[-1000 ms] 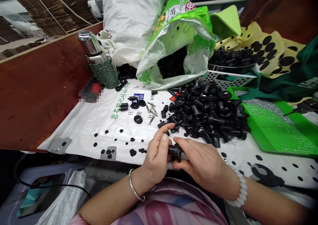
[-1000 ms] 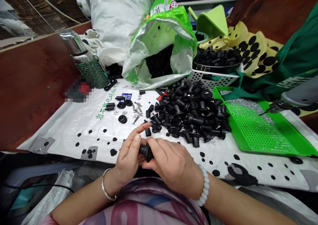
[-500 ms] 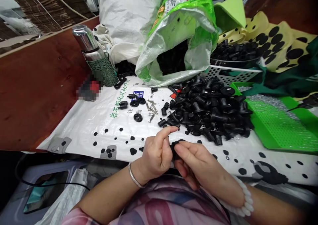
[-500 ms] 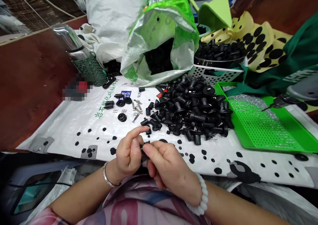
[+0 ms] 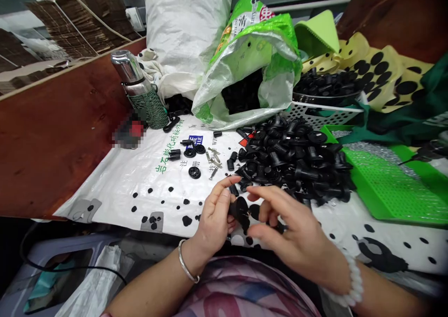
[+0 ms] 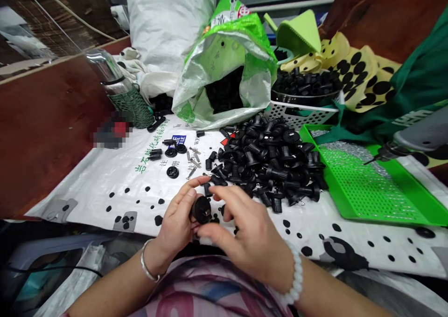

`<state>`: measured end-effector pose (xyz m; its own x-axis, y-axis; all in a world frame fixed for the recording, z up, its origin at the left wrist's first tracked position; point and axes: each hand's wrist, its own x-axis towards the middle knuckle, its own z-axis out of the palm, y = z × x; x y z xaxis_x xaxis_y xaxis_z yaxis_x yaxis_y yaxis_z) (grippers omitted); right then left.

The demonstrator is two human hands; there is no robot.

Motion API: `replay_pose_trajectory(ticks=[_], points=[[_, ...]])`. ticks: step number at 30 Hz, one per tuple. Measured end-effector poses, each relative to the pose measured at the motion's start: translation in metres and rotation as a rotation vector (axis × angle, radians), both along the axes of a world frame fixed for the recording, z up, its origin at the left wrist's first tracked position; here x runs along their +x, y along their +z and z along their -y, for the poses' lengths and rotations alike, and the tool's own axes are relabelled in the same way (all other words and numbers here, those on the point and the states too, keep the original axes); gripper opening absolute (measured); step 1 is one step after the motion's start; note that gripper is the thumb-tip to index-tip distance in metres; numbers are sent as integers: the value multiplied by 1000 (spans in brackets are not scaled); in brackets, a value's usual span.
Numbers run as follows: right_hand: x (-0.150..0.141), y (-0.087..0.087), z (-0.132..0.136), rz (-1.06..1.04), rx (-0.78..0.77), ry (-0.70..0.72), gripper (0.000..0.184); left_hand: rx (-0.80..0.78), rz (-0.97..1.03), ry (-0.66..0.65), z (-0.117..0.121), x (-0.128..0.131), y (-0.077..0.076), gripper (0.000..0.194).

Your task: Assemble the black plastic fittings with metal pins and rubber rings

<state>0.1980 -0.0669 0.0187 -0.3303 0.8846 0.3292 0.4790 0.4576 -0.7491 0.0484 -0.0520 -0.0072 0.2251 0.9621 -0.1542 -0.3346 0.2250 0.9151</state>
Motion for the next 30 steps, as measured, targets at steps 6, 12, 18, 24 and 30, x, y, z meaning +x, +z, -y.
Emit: replay_pose_trajectory(ticks=[6,12,18,24,30], points=[[2,1,-8,196,376,-24,31,236,-213,38,2,1,-5,37],[70,17,-64,672,699,-609,40,386,-304,119,-5,-11,-11,34],[94,3,-88,838,480,-601,41,372,-433,311,-15,-44,-7,26],[72,7,-81,789,614,-603,42,328,-533,399,-20,-68,-7,24],[7,9,-77,680,554,-130,23,329,-557,403,-23,-75,-5,25]])
